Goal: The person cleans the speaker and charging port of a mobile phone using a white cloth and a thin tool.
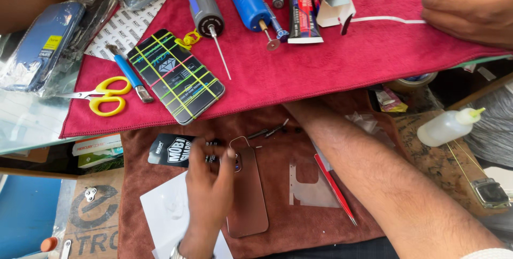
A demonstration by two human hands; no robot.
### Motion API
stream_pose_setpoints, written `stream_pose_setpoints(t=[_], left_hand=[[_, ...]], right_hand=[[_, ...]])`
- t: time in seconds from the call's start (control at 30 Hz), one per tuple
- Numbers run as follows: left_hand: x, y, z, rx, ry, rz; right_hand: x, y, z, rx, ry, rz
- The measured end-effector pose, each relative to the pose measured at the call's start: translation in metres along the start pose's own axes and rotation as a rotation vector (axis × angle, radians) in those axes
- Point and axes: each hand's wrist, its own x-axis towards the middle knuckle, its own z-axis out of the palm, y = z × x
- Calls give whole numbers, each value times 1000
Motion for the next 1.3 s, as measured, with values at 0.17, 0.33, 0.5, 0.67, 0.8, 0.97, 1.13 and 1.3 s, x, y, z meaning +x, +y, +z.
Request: stream_pose_setpoints(t=[0.17,0.33,0.5,0.67,0.8,0.97,1.13,1.3], left_hand=[[-17,-15,-16,49,-114,-115],[-24,-17,-12,26,-167,-162],[-31,-9,-8,40,-203,-156],[-37,-2,-16,59,-242,-160],[-38,0,-24,25,-270,-168],[-32,-7,-25,-64,-279,-206],[-18,-15,-17,-97,-126,4],[6,-19,-2,-321,-149,174]], right_hand=[[-48,-31,-179,255,15,40],[-124,-89,-329,438,65,198],[-126,-79,-389,487,103,269],[-104,-70,-395,408,134,241],[-84,-87,-355,235,211,188],[-62,-90,-215,-113,229,133],[-67,-42,-35,-375,59,173],[-121,-5,32,-151,-59,172]])
